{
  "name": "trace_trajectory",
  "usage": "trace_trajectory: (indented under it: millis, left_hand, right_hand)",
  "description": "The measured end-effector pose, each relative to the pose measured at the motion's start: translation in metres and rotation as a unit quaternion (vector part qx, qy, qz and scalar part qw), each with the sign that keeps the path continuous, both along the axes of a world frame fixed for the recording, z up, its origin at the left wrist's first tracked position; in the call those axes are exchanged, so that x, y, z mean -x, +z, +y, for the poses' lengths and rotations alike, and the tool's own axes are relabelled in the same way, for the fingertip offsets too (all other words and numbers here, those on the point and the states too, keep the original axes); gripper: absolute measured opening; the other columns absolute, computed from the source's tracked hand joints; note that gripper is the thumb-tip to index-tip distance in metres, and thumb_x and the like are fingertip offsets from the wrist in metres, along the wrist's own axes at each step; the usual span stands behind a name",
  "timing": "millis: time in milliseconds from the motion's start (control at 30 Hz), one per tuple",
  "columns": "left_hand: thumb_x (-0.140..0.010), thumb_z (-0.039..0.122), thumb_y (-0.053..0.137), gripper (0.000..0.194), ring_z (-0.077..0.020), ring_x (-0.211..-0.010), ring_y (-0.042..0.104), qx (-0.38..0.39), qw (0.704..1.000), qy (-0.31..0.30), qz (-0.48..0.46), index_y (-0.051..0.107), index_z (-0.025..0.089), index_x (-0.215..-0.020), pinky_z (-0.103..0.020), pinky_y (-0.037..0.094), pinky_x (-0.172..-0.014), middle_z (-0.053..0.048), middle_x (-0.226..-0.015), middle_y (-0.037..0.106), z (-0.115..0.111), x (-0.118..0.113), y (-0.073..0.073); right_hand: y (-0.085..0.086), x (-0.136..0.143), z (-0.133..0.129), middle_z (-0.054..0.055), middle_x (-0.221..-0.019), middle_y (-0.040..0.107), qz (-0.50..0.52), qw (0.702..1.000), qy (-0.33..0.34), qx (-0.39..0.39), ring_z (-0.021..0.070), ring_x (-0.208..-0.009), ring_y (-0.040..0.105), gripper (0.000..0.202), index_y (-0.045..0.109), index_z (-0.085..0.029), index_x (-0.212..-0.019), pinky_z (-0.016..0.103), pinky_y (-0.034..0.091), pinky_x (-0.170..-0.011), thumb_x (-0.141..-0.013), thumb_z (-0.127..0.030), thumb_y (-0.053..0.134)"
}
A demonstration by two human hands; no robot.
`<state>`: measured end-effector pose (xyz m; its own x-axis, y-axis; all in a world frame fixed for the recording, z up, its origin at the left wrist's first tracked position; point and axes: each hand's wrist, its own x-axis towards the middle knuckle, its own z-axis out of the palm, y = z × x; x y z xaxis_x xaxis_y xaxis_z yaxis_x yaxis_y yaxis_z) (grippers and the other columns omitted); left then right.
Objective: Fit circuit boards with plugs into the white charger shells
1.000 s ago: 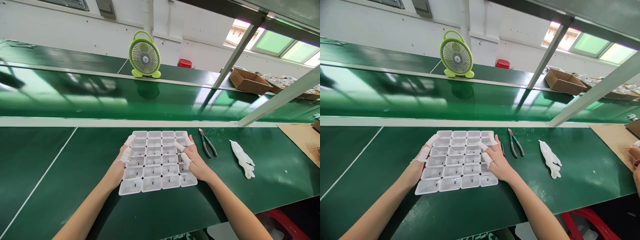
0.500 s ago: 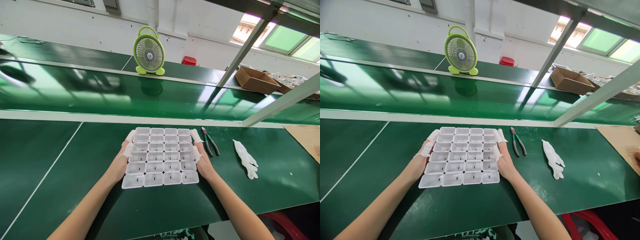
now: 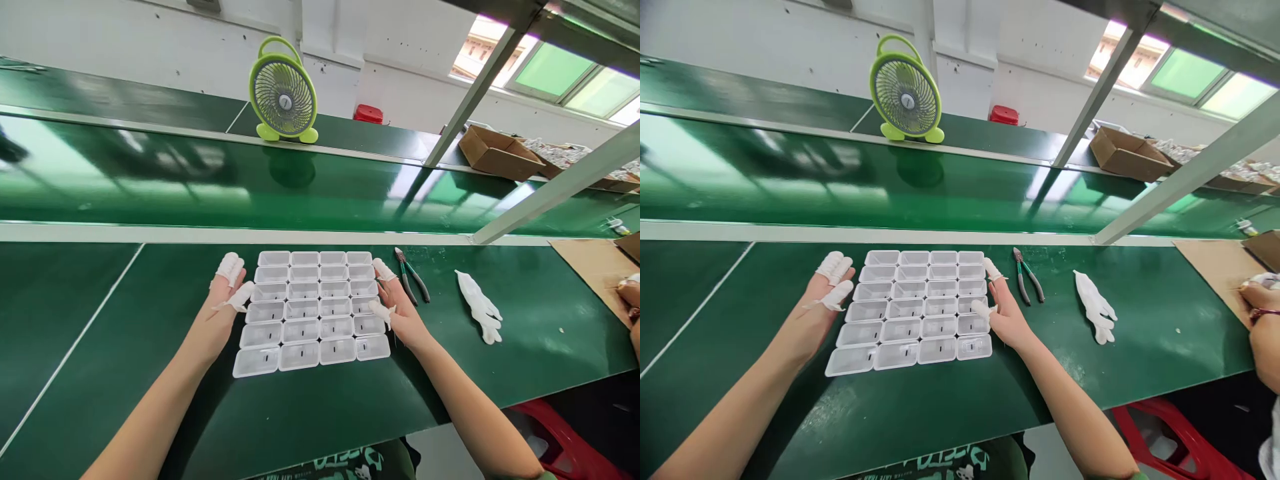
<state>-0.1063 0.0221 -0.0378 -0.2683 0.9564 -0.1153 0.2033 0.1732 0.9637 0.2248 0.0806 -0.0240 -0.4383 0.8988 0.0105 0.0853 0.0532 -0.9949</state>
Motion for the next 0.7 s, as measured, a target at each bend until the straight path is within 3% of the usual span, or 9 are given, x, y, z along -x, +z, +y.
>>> trace_trajectory:
  millis: [100, 267, 333, 500, 700]
  left_hand:
    - [-0.096, 0.064, 0.053, 0.089, -0.0285, -0.160, 0.021, 0.004, 0.999, 0.022, -0.041, 0.007, 0.033, -0.166, -0.050, 0.020, -0.131, -0.004, -0.175, 0.015, 0.002, 0.002, 0.002]
    - [-0.096, 0.060, 0.058, 0.083, -0.0267, -0.160, 0.022, 0.006, 0.997, 0.037, -0.068, 0.018, 0.034, -0.164, -0.047, 0.018, -0.132, -0.001, -0.174, 0.019, 0.001, 0.004, 0.001]
    - [-0.097, 0.060, 0.059, 0.080, -0.0263, -0.160, 0.023, 0.009, 0.996, 0.038, -0.074, 0.022, 0.035, -0.163, -0.047, 0.019, -0.132, -0.001, -0.174, 0.021, 0.001, 0.004, 0.000]
    - [-0.096, 0.061, 0.060, 0.077, -0.0272, -0.158, 0.027, 0.011, 0.996, 0.035, -0.077, 0.027, 0.039, -0.162, -0.050, 0.021, -0.132, -0.001, -0.173, 0.025, 0.001, 0.003, -0.002]
    - [-0.093, 0.064, 0.062, 0.080, -0.0288, -0.157, 0.031, -0.002, 0.995, 0.052, -0.086, 0.028, 0.040, -0.162, -0.052, 0.023, -0.131, -0.002, -0.172, 0.026, 0.001, 0.005, -0.008]
  right_hand:
    - [0.005, -0.010, 0.002, -0.002, -0.175, 0.015, -0.048, 0.998, 0.037, -0.032, 0.0267, -0.163, 0.009, 0.089, 0.026, -0.042, -0.162, 0.054, 0.007, -0.133, -0.089, -0.052, 0.077]
    - [0.023, -0.029, 0.006, 0.004, -0.174, 0.021, -0.142, 0.983, 0.043, -0.106, 0.0308, -0.162, 0.014, 0.057, 0.056, -0.038, -0.145, 0.058, 0.021, -0.130, -0.093, -0.052, 0.072]
    - [0.032, -0.036, 0.006, 0.007, -0.174, 0.019, -0.188, 0.968, 0.069, -0.153, 0.0349, -0.161, 0.012, 0.064, 0.057, -0.036, -0.144, 0.061, 0.025, -0.127, -0.087, -0.055, 0.077]
    - [0.047, -0.039, -0.005, 0.015, -0.175, 0.002, -0.310, 0.892, 0.173, -0.280, 0.0452, -0.159, -0.009, 0.112, 0.039, -0.028, -0.158, 0.071, 0.020, -0.124, -0.064, -0.058, 0.093]
    - [0.050, -0.030, -0.019, 0.021, -0.174, 0.004, -0.398, 0.832, 0.197, -0.332, 0.0487, -0.157, -0.012, 0.099, 0.052, -0.017, -0.147, 0.076, 0.016, -0.121, -0.067, -0.058, 0.092]
